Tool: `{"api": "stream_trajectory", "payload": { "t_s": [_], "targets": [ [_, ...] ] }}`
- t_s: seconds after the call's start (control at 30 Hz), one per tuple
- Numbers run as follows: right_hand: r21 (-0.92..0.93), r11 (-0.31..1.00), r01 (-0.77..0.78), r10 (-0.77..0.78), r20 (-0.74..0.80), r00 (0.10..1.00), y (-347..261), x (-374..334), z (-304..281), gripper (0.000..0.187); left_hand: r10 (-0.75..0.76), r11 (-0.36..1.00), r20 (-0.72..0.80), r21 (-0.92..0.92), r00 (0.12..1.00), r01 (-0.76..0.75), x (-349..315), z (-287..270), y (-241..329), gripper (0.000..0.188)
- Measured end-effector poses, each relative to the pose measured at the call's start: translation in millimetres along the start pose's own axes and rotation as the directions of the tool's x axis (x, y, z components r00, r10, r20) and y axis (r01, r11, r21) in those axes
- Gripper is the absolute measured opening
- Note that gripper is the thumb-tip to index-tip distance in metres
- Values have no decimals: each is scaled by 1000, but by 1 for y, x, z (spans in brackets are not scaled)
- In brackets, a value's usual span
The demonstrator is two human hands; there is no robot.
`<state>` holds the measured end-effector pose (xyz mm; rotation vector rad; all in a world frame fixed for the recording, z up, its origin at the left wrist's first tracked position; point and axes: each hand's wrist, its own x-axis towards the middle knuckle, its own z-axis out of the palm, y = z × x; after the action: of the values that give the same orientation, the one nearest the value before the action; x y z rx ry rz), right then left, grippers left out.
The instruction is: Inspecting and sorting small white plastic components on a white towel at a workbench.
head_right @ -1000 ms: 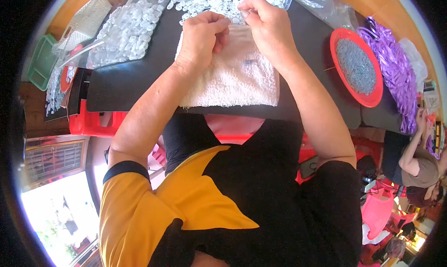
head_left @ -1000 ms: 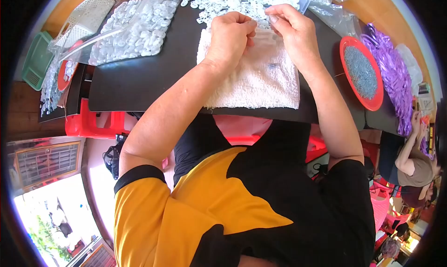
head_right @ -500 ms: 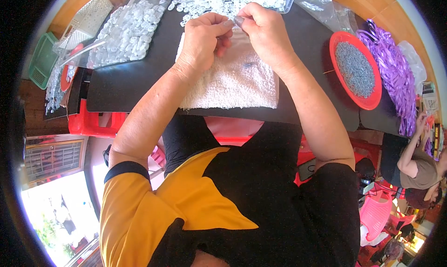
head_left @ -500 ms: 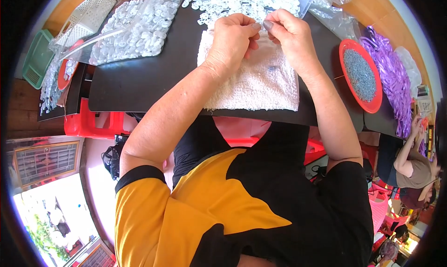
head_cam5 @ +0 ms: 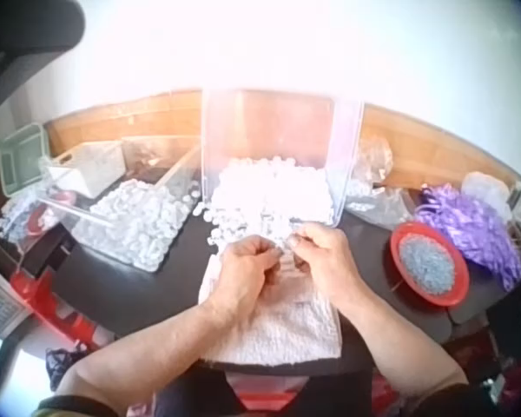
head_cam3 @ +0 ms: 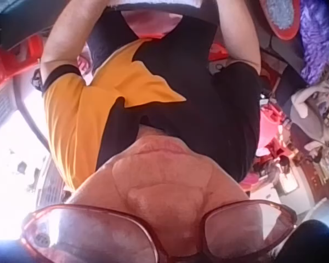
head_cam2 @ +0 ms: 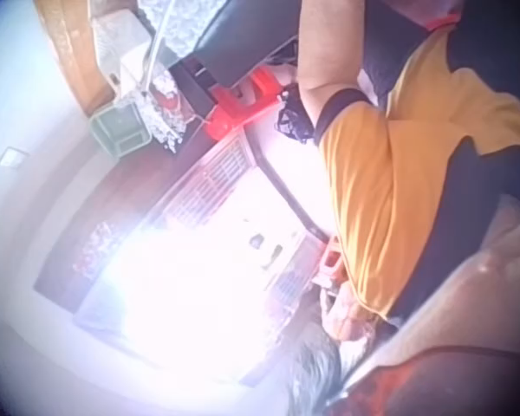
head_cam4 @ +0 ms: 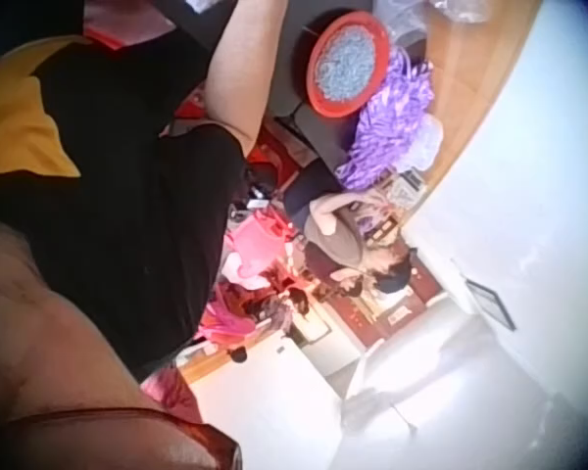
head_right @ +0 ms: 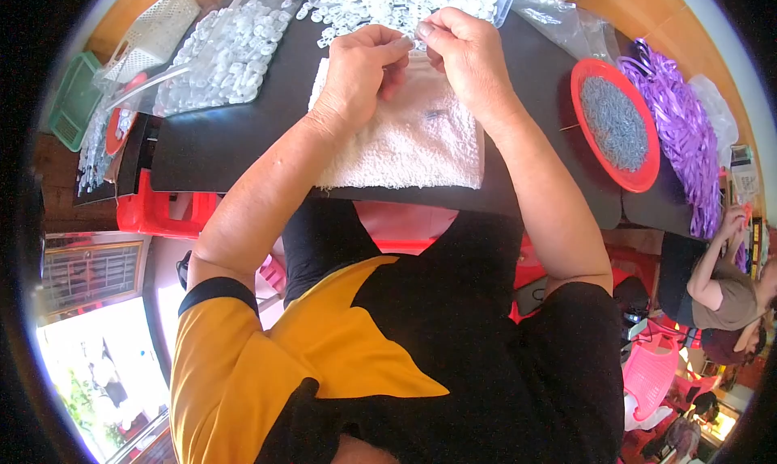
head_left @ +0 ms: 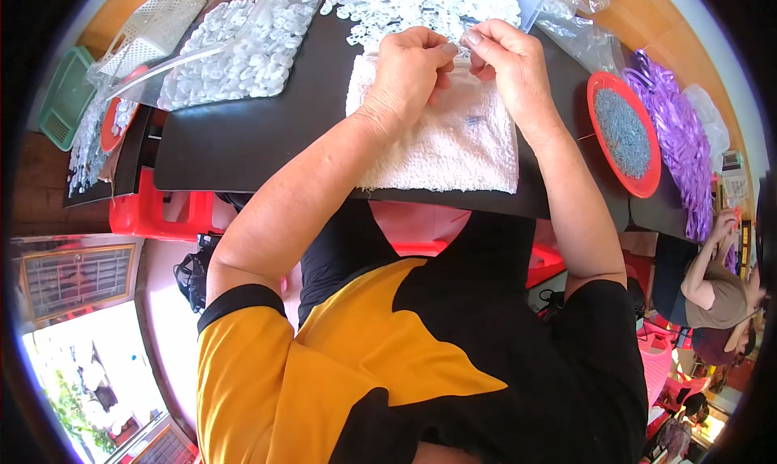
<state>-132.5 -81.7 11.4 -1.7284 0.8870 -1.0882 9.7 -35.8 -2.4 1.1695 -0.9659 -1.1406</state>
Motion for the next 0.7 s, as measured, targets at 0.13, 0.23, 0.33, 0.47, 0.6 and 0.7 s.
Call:
{"api": "stream_trajectory", "payload": {
  "t_s": [0.13, 0.23, 0.33, 0.47, 0.6, 0.7],
  "targets": [
    [-101, 994, 41, -44, -29, 999, 0, 3, -5, 15, -36, 998, -1, -60, 999, 36, 1, -2, 0, 13],
    [-146, 988, 59, -63, -22, 998, 1, 4, -5, 14, -41, 997, 7, -60, 999, 41, 3, -3, -2, 13],
    [-151, 986, 63, -67, -20, 998, -1, 4, -5, 14, -48, 996, 11, -69, 999, 49, 2, -3, 1, 13],
    [-133, 990, 47, -49, -8, 999, 0, 4, -4, 14, -44, 997, 17, -67, 999, 45, 2, -3, 2, 13],
    [-113, 991, 71, -71, -1, 997, 2, 5, -5, 14, -43, 994, -5, -99, 999, 42, 2, -4, 4, 13],
    [-98, 993, 71, -75, -39, 996, 12, 12, -13, 14, 6, 975, -112, -221, 994, -30, 8, -16, 10, 13]
  ]
}}
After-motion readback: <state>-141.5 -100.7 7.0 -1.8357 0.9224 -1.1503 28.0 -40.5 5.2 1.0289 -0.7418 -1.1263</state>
